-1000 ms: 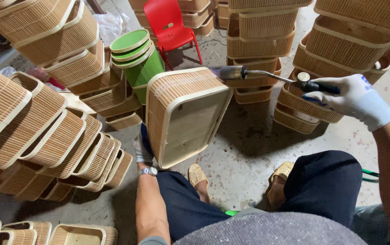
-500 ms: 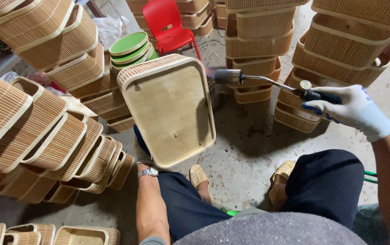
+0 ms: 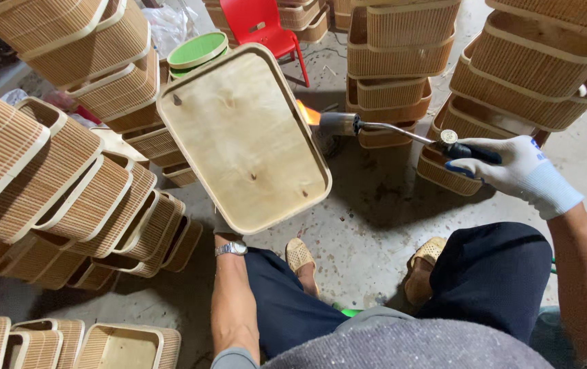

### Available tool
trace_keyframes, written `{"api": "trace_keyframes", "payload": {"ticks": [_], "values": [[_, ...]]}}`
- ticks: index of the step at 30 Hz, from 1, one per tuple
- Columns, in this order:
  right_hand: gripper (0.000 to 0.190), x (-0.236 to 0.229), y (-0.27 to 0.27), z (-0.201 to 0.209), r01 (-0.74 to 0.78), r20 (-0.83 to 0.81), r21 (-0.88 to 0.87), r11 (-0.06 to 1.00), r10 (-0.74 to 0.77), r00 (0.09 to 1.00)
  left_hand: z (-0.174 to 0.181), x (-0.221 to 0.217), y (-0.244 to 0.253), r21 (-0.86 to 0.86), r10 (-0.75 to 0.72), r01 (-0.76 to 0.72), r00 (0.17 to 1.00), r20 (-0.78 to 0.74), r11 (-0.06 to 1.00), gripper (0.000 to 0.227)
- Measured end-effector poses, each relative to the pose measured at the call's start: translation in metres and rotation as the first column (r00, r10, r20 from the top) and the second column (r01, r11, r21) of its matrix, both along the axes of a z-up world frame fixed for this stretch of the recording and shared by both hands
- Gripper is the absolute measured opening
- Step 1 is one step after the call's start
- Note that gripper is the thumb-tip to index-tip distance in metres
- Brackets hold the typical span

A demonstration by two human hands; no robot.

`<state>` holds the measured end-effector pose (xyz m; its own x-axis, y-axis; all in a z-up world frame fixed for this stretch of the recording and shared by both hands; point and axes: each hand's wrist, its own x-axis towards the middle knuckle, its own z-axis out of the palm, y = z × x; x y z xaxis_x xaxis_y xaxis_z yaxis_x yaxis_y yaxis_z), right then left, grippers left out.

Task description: The person uses a blowtorch to apply heat to the interior and exterior surfaces of several bamboo baskets one by one.

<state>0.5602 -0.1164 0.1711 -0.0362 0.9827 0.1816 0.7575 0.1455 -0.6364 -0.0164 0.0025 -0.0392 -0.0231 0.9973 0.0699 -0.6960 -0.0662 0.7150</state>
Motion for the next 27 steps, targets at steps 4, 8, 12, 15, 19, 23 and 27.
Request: {"api": "trace_keyframes", "payload": {"ticks": [4, 8, 12, 15, 19, 23, 27], "values": [[0.053, -0.005, -0.005, -0.003, 0.038, -0.012, -0.113, 0.993, -0.039, 0.999, -0.002, 0.002, 0.016, -0.023, 0.005, -0.003, 0.997, 0.071, 1.000, 0.053], [0.050, -0.005, -0.011, -0.019, 0.001, -0.058, -0.084, 0.996, -0.006, 0.998, 0.011, 0.015, 0.013, 0.083, -0.050, 0.043, 0.995, 0.089, 0.996, 0.060], [0.049, -0.002, -0.015, -0.041, -0.039, 0.003, -0.067, 0.997, 0.039, 0.999, 0.005, 0.018, 0.012, 0.003, -0.012, 0.012, 0.984, 0.179, 1.000, 0.065], [0.049, -0.004, -0.009, -0.054, -0.107, 0.031, -0.042, 0.993, 0.108, 0.994, 0.003, 0.019, 0.012, 0.102, -0.086, 0.077, 0.992, 0.095, 0.992, 0.066], [0.047, -0.028, -0.010, -0.056, -0.044, 0.184, -0.047, 0.998, 0.052, 0.981, -0.005, 0.019, 0.014, -0.316, 0.095, -0.006, 0.960, 0.265, 0.949, 0.083], [0.044, -0.052, -0.006, -0.047, 0.023, 0.273, -0.159, 0.987, 0.021, 0.962, -0.033, 0.007, 0.030, -0.406, 0.190, -0.055, 0.935, 0.299, 0.912, 0.083], [0.039, -0.061, 0.003, -0.054, -0.068, 0.277, -0.071, 0.995, 0.085, 0.957, -0.038, 0.001, 0.030, -0.385, 0.192, -0.042, 0.912, 0.361, 0.922, 0.081]]}}
